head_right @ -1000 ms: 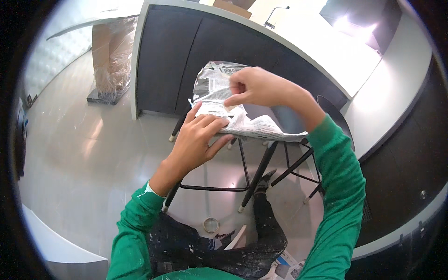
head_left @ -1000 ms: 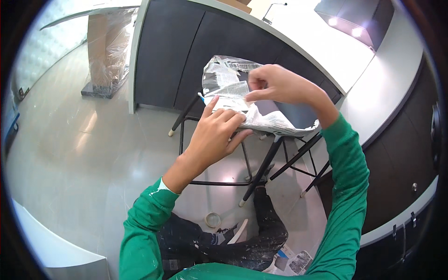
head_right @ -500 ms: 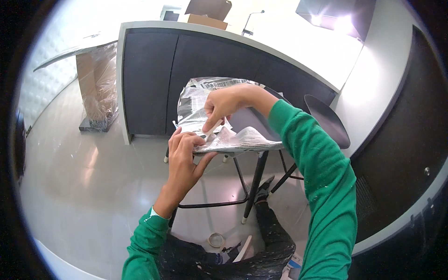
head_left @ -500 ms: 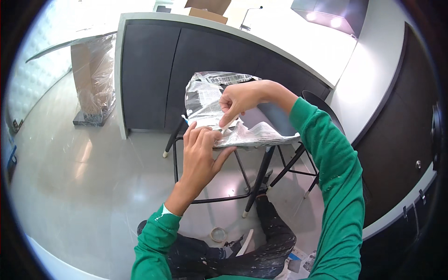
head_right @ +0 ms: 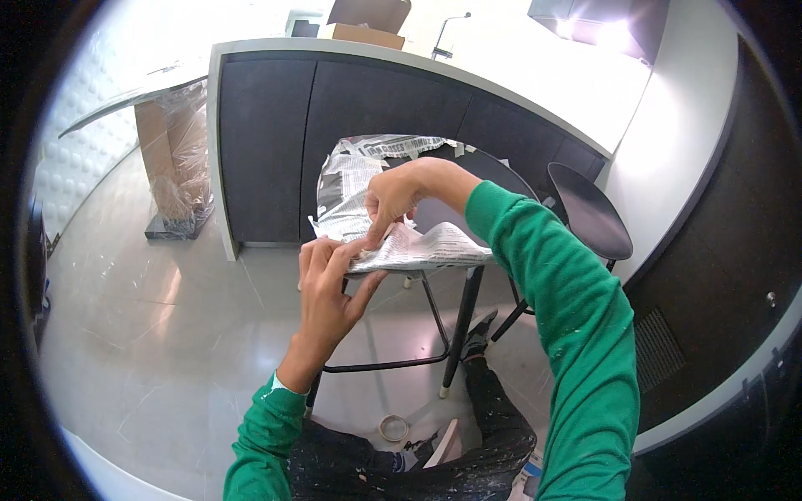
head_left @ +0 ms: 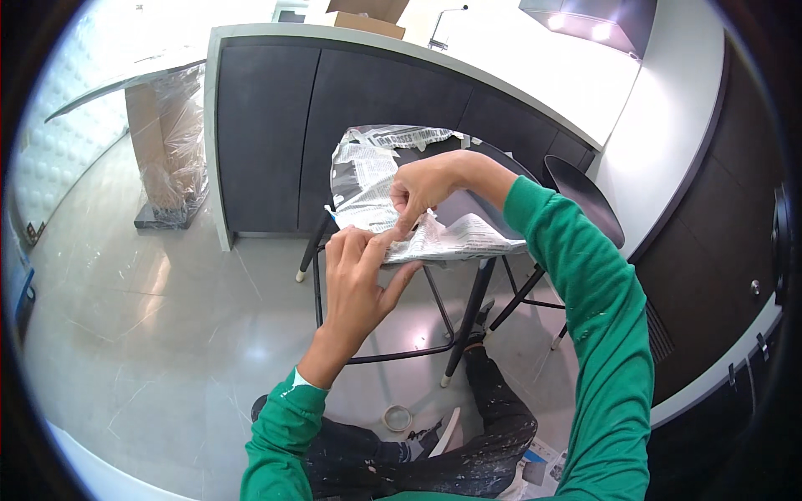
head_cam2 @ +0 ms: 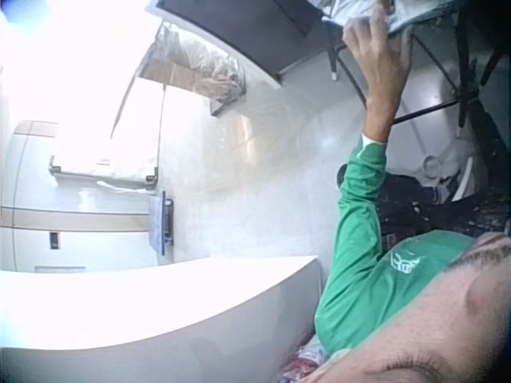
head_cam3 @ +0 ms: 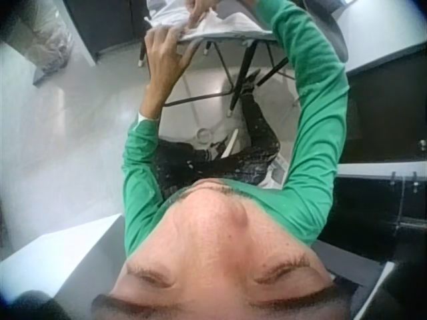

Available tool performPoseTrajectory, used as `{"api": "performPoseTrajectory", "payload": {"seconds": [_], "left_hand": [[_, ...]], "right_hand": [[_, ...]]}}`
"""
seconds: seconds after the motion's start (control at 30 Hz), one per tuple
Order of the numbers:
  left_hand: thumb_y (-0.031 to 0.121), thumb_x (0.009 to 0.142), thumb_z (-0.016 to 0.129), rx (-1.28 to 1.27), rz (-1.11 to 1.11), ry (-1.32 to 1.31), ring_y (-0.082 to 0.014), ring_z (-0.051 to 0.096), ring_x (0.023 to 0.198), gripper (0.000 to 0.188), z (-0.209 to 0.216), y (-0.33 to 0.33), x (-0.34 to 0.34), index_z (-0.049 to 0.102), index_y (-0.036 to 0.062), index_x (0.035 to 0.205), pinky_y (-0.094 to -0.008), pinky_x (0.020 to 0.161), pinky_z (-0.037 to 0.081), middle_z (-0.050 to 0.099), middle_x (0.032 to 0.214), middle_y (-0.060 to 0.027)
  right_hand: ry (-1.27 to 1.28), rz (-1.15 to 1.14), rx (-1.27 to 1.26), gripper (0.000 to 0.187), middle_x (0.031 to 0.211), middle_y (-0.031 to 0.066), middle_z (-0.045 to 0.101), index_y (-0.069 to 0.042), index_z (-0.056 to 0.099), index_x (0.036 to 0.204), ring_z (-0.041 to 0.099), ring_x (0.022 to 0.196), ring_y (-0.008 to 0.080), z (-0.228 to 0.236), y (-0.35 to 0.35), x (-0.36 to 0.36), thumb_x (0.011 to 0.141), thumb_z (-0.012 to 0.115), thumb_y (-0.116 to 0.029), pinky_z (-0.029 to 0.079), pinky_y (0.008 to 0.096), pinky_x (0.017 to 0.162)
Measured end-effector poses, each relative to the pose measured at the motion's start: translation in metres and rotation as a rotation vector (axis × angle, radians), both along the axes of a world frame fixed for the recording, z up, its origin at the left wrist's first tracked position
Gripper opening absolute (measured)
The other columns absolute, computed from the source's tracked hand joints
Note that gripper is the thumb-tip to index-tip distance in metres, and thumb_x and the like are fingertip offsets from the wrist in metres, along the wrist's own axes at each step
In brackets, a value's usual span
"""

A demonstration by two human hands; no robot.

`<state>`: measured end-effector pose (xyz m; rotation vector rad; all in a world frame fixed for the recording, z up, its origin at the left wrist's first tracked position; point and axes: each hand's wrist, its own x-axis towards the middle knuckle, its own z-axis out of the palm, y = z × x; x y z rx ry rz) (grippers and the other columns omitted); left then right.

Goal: The person tapes newspaper to the legs and seat of a chair while sitting on the floor.

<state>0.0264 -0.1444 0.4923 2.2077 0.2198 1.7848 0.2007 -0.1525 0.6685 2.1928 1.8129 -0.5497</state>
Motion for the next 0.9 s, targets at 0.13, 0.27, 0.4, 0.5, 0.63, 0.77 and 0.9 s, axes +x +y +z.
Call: {"api": "performPoseTrajectory", "payload": {"seconds": [0.13, 0.27, 0.4, 0.5, 0.63, 0.77, 0.9], "left_hand": [[0.024, 0.079, 0.087, 0.064, 0.027, -0.018, -0.0350, 0.059, 0.111, 0.036, 0.011, -0.001, -0.009, 0.070, 0.0039, 0.104, -0.0490, 0.098, 0.045, 0.068, 0.107, -0.0106], [0.024, 0.080, 0.087, 0.114, -0.084, -0.002, -0.0334, 0.064, 0.108, 0.034, 0.011, 0.012, -0.006, 0.068, 0.0029, 0.098, -0.0465, 0.098, 0.047, 0.071, 0.105, -0.0117], [0.023, 0.080, 0.086, 0.047, -0.170, 0.020, -0.0315, 0.067, 0.104, 0.033, 0.011, 0.010, -0.002, 0.066, 0.0023, 0.095, -0.0450, 0.096, 0.049, 0.073, 0.103, -0.0116], [0.026, 0.082, 0.086, 0.018, -0.139, 0.055, -0.0335, 0.066, 0.106, 0.034, 0.010, 0.013, -0.007, 0.066, 0.0022, 0.096, -0.0442, 0.097, 0.048, 0.073, 0.103, -0.0125], [0.034, 0.086, 0.083, 0.000, -0.125, 0.011, -0.0370, 0.056, 0.127, 0.057, 0.007, 0.006, -0.005, 0.059, 0.0004, 0.126, -0.0460, 0.109, 0.042, 0.063, 0.129, -0.0191], [0.034, 0.087, 0.083, -0.178, -0.083, -0.053, -0.0408, 0.040, 0.143, 0.090, -0.057, 0.003, -0.010, 0.035, -0.0032, 0.153, -0.0482, 0.120, 0.031, 0.043, 0.152, -0.0257], [0.019, 0.090, 0.081, -0.411, 0.154, 0.020, -0.0367, 0.058, 0.121, 0.067, -0.144, 0.001, 0.000, 0.047, -0.0026, 0.143, -0.0428, 0.104, 0.045, 0.058, 0.132, -0.0236]], "right_hand": [[-0.059, -0.022, -0.004, 0.057, 0.079, 0.0051, 0.066, -0.006, 0.067, 0.086, 0.062, 0.073, 0.0175, -0.003, 0.002, 0.004, 0.069, 0.094, -0.053, 0.048, 0.0332, 0.063], [-0.077, -0.101, 0.033, 0.063, 0.076, 0.0050, 0.065, -0.005, 0.066, 0.089, 0.062, 0.073, 0.0175, -0.004, 0.004, 0.024, 0.065, 0.095, -0.056, 0.049, 0.0334, 0.063], [-0.170, -0.061, 0.072, 0.066, 0.081, 0.0064, 0.065, -0.004, 0.065, 0.092, 0.062, 0.075, 0.0177, 0.000, -0.003, 0.063, 0.065, 0.095, -0.056, 0.048, 0.0327, 0.062], [-0.077, -0.078, 0.168, 0.066, 0.085, 0.0075, 0.066, -0.004, 0.066, 0.094, 0.062, 0.076, 0.0178, -0.010, -0.009, 0.046, 0.066, 0.095, -0.056, 0.048, 0.0329, 0.064], [-0.271, 0.042, 0.607, 0.052, 0.090, 0.0075, 0.069, -0.004, 0.068, 0.102, 0.065, 0.081, 0.0180, 0.011, -0.050, 0.079, 0.079, 0.088, -0.046, 0.053, 0.0335, 0.071], [0.002, -0.066, 1.420, 0.032, 0.097, 0.0127, 0.071, -0.004, 0.068, 0.108, 0.069, 0.088, 0.0209, 0.021, -0.131, 0.097, 0.091, 0.078, -0.030, 0.055, 0.0345, 0.078], [0.428, -0.391, 2.349, 0.026, 0.092, 0.0049, 0.068, -0.003, 0.065, 0.102, 0.064, 0.081, 0.0145, -0.063, -0.214, 0.176, 0.103, 0.063, -0.028, 0.052, 0.0301, 0.072]]}}
